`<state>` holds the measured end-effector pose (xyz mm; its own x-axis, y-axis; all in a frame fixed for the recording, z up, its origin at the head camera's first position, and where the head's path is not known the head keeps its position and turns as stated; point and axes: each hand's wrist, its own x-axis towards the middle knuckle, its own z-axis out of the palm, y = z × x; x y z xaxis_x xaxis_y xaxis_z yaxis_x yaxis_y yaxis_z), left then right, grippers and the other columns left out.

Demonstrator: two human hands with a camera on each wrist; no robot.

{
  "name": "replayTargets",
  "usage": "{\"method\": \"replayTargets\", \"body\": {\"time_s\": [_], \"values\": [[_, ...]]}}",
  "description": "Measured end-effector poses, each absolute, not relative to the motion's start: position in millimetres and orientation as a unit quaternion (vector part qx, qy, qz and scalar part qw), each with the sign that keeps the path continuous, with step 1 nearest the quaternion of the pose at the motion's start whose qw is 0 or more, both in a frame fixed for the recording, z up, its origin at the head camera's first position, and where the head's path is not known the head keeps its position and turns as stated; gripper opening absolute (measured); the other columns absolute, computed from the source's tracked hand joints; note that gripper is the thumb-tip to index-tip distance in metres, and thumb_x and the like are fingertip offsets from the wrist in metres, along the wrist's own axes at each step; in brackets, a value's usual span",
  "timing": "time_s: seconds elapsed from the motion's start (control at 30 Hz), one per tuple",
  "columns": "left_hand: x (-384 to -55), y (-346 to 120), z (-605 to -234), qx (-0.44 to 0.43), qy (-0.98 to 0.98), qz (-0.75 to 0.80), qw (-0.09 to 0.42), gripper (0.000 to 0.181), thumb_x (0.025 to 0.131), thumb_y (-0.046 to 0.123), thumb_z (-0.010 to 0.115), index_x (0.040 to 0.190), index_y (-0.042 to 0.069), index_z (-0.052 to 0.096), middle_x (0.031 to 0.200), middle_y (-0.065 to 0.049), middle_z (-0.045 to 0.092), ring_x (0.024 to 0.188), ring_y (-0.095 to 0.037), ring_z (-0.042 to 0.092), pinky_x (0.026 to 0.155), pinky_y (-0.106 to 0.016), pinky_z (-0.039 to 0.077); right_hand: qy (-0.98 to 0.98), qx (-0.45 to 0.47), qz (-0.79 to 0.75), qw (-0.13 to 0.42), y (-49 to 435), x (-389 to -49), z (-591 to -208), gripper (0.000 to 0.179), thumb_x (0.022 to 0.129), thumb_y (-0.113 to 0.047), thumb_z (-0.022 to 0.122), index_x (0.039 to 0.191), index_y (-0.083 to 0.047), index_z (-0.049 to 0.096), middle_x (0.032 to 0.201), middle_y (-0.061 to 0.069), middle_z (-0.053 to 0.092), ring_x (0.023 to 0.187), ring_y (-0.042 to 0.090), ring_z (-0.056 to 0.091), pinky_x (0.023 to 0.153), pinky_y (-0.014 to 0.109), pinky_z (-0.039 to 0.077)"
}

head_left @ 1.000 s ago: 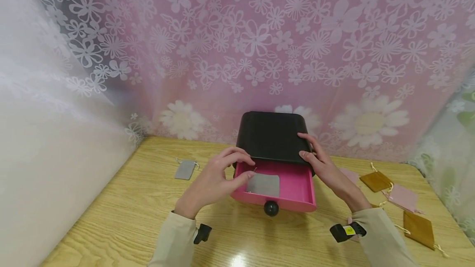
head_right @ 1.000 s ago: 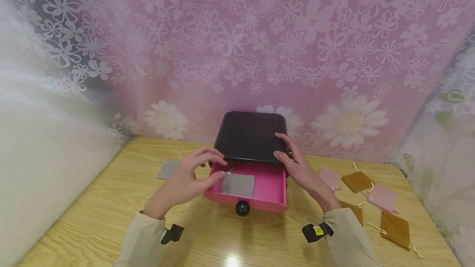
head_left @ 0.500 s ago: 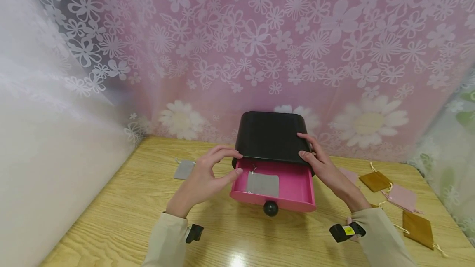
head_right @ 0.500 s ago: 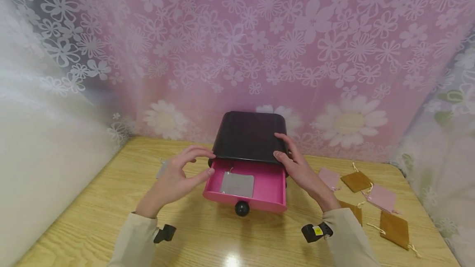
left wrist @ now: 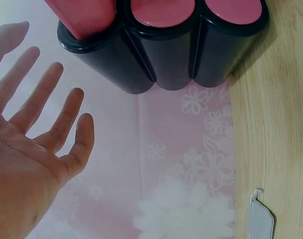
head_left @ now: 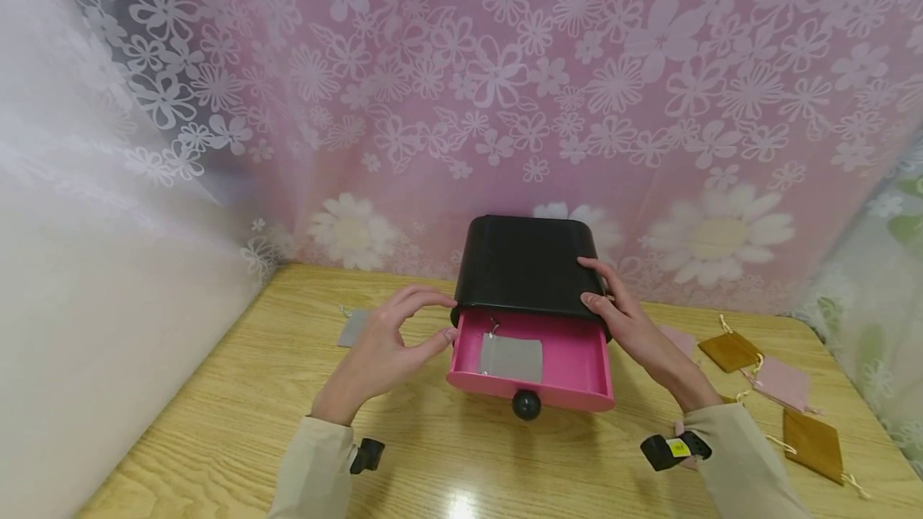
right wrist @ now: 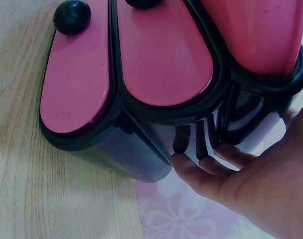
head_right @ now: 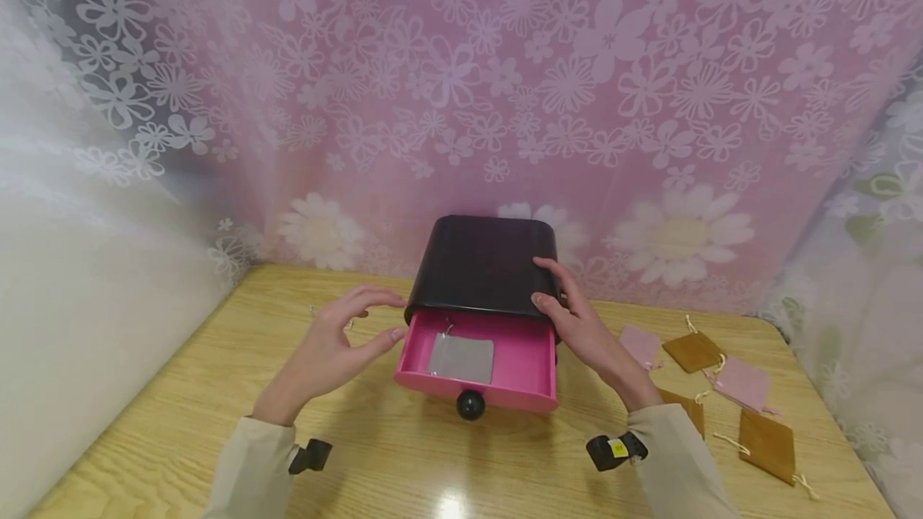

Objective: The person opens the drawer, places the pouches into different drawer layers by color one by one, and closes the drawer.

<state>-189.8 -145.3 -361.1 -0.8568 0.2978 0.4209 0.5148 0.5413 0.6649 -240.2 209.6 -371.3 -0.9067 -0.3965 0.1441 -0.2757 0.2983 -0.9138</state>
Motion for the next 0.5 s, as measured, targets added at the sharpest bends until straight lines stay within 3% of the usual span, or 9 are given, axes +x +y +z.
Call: {"method": "replayTargets", "body": {"time_s": [0.13, 0.3, 0.5], "values": [[-191, -150, -363, -0.231, -0.869, -0.416, 0.132, 0.033, 0.094, 0.035, 0.075, 0.126, 0.031, 0.068, 0.131, 0.016, 0.062, 0.128, -0.01, 0.058, 0.097, -0.044, 0.052, 0.802, -0.21, -0.556, 0.055, 210, -240, -372, 0.058, 0.112, -0.027, 0.038, 0.164, -0.024, 0.014, 0.155, 0.028, 0.028, 0.134, 0.045, 0.043, 0.088, 0.021, 0.053], [-194, -157, -367, -0.23, -0.87, -0.413, 0.141, 0.032, 0.094, 0.038, 0.074, 0.125, 0.039, 0.067, 0.129, 0.017, 0.064, 0.126, -0.013, 0.06, 0.101, -0.048, 0.05, 0.801, -0.212, -0.557, 0.057, 210, -240, -372, 0.058, 0.112, -0.028, 0.038, 0.164, -0.024, 0.014, 0.156, 0.028, 0.027, 0.135, 0.045, 0.042, 0.088, 0.021, 0.053], [-199, -165, -375, -0.22, -0.876, -0.405, 0.146, 0.031, 0.094, 0.037, 0.074, 0.124, 0.038, 0.067, 0.129, 0.016, 0.064, 0.125, -0.013, 0.061, 0.099, -0.048, 0.05, 0.801, -0.211, -0.557, 0.057, 210, -241, -372, 0.058, 0.112, -0.028, 0.039, 0.164, -0.024, 0.014, 0.157, 0.028, 0.026, 0.136, 0.046, 0.042, 0.088, 0.021, 0.052]]}}
